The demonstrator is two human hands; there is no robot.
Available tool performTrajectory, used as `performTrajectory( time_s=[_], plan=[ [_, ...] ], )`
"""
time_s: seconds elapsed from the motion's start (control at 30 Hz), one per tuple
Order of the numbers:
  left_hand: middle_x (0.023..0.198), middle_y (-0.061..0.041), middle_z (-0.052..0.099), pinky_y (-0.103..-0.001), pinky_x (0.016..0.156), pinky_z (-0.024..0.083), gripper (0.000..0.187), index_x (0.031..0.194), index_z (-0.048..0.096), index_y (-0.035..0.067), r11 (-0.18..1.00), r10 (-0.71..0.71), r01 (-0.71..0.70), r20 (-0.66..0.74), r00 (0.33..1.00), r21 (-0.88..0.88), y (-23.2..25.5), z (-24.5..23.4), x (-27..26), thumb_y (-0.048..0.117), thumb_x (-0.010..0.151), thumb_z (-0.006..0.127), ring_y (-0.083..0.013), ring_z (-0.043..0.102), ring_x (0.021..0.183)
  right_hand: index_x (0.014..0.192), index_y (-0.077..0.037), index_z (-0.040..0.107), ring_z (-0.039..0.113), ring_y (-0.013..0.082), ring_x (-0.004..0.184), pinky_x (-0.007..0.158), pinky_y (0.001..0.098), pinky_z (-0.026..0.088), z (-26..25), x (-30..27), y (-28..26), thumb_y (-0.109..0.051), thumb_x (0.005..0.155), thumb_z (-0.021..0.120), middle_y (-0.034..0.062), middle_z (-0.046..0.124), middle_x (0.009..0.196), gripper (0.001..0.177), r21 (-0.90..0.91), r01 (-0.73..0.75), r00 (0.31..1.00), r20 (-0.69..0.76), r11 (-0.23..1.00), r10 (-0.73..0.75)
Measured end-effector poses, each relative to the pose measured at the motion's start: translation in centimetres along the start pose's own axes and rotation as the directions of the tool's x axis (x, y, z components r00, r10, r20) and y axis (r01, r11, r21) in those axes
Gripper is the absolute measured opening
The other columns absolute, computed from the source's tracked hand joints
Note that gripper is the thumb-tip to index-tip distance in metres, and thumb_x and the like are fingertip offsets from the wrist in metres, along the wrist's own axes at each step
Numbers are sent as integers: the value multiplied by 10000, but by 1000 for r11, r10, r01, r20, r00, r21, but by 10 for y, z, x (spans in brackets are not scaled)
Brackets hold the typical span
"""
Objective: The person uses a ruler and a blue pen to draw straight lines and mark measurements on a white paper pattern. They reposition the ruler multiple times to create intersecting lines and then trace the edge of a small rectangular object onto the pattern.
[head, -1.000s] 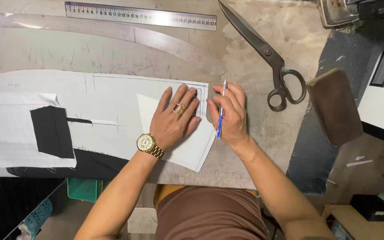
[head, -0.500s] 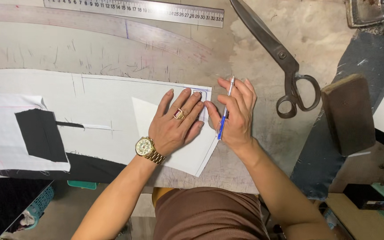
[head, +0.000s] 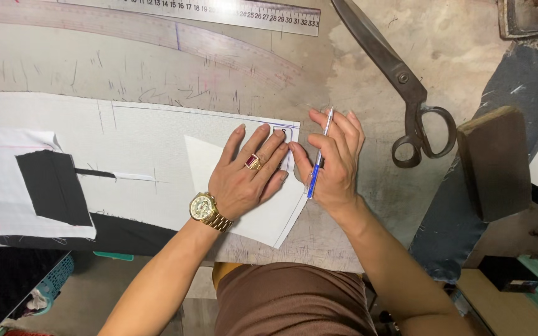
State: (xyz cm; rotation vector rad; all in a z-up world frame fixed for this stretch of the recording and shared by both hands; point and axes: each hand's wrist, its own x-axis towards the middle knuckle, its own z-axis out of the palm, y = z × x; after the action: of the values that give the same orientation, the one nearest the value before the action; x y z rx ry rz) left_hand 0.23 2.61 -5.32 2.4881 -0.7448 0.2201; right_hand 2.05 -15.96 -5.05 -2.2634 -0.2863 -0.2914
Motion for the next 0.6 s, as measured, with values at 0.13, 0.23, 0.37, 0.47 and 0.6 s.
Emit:
performTrajectory(
  time_s=[0.13,0.23,0.37,0.47,0.6],
  plan=[
    [1470,-108,606,-583,1170,350,427,1369,639,90,1000,2,-2,5,1000,3,0,0,0,300,998,629,-321,539,1382,913,-39,599,570,435,1219,1116,629,305,-1,1,0,-96,882,861,195,688,1279,270,3,-3,1000,4,1000,3],
    [1471,-106,606,-584,1173,345,428,1373,636,91,1000,0,0,18,1000,-2,-1,-1,0,306,1003,623,-319,536,1385,917,-40,598,569,432,1223,1119,623,303,-2,1,-1,-97,881,864,195,686,1281,274,3,-1,1000,9,1000,1],
    [1474,-102,603,-582,1174,342,425,1372,637,94,1000,-9,9,23,1000,-6,-1,0,-1,306,1004,619,-313,530,1391,918,-40,597,571,432,1224,1122,621,299,0,-1,2,-97,874,868,195,690,1280,280,2,-7,1000,12,1000,6],
    [1474,-103,605,-582,1176,336,425,1377,634,93,1000,-12,12,35,999,-10,-1,0,-1,306,1009,610,-315,528,1394,917,-42,596,572,435,1220,1122,622,301,-1,-1,1,-97,872,869,196,690,1280,282,4,-17,1000,16,1000,17],
    [1471,-97,608,-577,1180,329,425,1379,633,98,1000,-22,22,46,999,-15,0,-1,-1,305,1009,608,-311,528,1394,914,-41,591,566,437,1220,1118,626,293,0,-1,1,-83,871,866,198,685,1284,282,17,-20,1000,14,1000,19]
  ],
)
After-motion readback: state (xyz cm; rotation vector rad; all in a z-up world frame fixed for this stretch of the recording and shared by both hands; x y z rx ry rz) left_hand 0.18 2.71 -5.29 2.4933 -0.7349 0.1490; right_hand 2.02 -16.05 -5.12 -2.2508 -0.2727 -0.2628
